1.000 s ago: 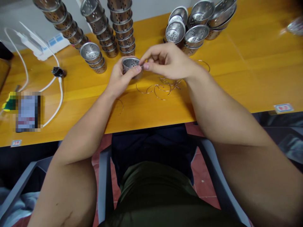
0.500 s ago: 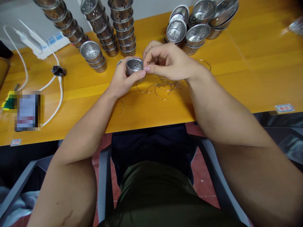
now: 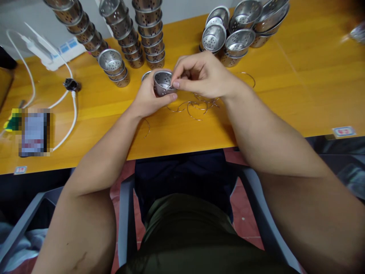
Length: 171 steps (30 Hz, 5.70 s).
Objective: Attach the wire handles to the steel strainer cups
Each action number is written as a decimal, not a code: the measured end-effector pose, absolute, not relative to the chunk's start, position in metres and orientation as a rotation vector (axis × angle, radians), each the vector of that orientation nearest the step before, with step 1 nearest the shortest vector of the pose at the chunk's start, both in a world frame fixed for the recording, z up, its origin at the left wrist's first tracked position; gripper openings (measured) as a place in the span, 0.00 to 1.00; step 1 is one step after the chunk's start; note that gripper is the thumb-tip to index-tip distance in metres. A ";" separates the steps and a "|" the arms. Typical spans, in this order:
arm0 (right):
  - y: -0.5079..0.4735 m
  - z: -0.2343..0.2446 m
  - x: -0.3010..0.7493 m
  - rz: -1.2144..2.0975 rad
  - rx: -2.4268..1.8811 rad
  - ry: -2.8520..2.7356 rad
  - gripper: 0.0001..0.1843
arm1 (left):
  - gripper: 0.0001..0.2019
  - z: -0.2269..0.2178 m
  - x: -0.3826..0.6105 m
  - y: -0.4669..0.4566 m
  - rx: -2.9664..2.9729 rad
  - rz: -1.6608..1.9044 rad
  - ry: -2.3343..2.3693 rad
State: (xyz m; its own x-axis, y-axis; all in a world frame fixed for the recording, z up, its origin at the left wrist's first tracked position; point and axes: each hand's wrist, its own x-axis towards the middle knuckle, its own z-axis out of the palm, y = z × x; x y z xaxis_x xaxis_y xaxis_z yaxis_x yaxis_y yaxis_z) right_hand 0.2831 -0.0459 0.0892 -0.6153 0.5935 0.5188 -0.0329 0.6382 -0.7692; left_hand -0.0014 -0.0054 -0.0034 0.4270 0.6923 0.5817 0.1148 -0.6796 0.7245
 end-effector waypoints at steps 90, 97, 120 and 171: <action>-0.056 0.084 0.272 0.535 -0.742 -2.231 0.10 | 0.45 0.021 0.007 -0.013 2.208 1.515 0.895; -0.060 0.087 0.273 0.581 -0.816 -2.214 0.22 | 0.44 0.011 0.002 -0.003 2.216 1.526 0.835; -0.019 0.086 0.311 0.406 -1.383 -1.885 0.07 | 0.42 -0.003 -0.007 0.004 2.159 1.314 0.970; -0.026 0.103 0.336 0.669 -1.644 -2.460 0.22 | 0.50 0.005 -0.025 0.015 2.239 1.367 1.079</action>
State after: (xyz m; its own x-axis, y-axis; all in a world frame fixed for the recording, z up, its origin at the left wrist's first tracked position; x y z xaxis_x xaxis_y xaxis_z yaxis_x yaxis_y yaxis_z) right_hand 0.3361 -0.0257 0.1027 -0.4087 0.9001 -0.1508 0.8525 0.3176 -0.4151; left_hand -0.0249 0.0154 0.0045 0.2635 0.7313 0.6291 0.4420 -0.6712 0.5952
